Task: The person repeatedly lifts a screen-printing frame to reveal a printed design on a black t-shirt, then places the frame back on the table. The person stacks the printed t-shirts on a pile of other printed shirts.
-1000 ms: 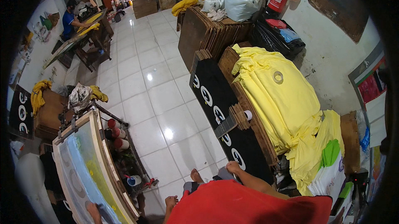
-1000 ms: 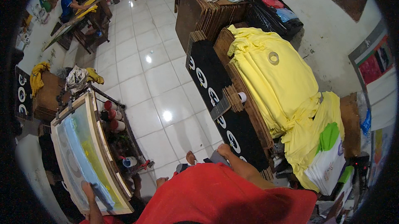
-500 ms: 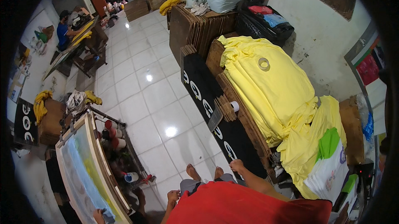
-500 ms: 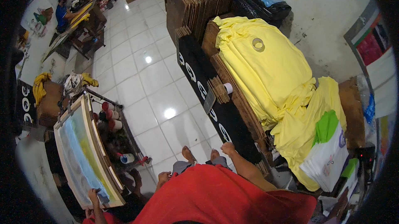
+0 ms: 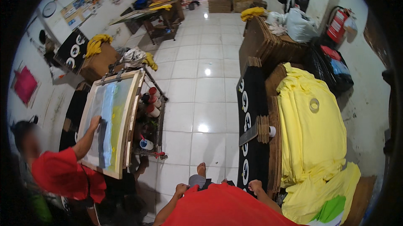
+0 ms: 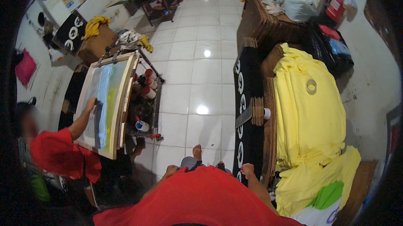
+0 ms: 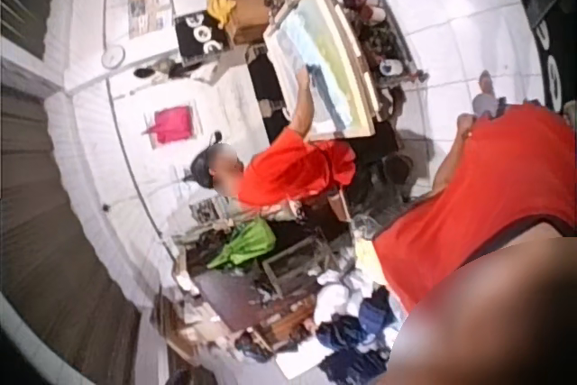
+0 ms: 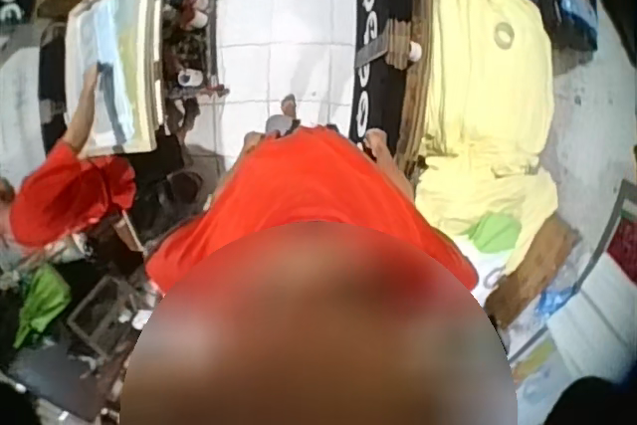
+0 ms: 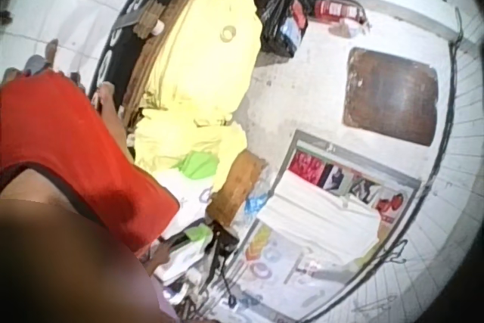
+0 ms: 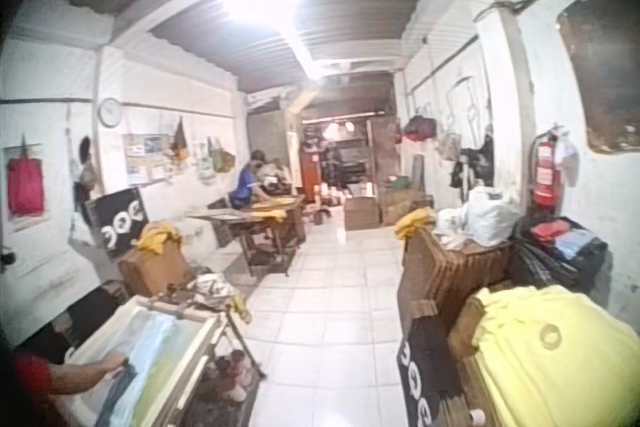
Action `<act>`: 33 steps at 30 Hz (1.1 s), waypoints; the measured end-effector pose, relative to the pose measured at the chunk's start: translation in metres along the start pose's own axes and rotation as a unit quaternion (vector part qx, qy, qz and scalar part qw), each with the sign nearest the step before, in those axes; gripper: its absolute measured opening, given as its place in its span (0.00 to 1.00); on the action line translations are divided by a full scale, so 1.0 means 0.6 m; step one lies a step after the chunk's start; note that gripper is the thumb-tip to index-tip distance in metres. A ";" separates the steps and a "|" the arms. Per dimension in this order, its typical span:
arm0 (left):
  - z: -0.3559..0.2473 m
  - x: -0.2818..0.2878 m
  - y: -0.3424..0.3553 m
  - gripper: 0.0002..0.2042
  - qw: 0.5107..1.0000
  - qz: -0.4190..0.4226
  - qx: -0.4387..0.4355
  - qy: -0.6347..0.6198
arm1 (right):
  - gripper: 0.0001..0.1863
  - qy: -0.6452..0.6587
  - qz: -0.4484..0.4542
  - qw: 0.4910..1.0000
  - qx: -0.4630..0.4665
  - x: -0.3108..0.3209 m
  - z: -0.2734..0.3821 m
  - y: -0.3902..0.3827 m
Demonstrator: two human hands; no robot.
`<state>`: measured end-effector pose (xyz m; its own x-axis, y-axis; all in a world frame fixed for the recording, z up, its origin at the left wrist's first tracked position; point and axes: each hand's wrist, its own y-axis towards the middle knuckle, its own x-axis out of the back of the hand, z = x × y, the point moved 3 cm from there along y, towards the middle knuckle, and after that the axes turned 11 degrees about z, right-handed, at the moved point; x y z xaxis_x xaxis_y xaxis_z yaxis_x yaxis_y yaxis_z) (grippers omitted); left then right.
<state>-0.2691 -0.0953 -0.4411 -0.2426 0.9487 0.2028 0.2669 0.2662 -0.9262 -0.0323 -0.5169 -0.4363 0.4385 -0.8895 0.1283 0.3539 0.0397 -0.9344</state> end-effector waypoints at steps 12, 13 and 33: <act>0.025 -0.015 0.013 0.15 0.998 -0.029 0.047 -0.003 | 0.06 -0.011 0.054 0.997 0.048 -0.029 0.100 0.031; 0.022 -0.013 0.009 0.15 0.998 -0.031 0.051 -0.002 | 0.06 -0.029 0.072 0.996 0.045 -0.031 0.091 0.033; 0.016 0.016 0.003 0.11 0.998 -0.032 0.024 -0.038 | 0.07 -0.037 0.029 0.999 0.027 -0.059 0.073 0.017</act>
<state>-0.2799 -0.0873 -0.4439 -0.3287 0.9137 0.2388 0.2043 0.3157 -0.9266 -0.0079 -0.4647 -0.4359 0.5189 -0.8488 0.1013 0.3693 0.1157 -0.9221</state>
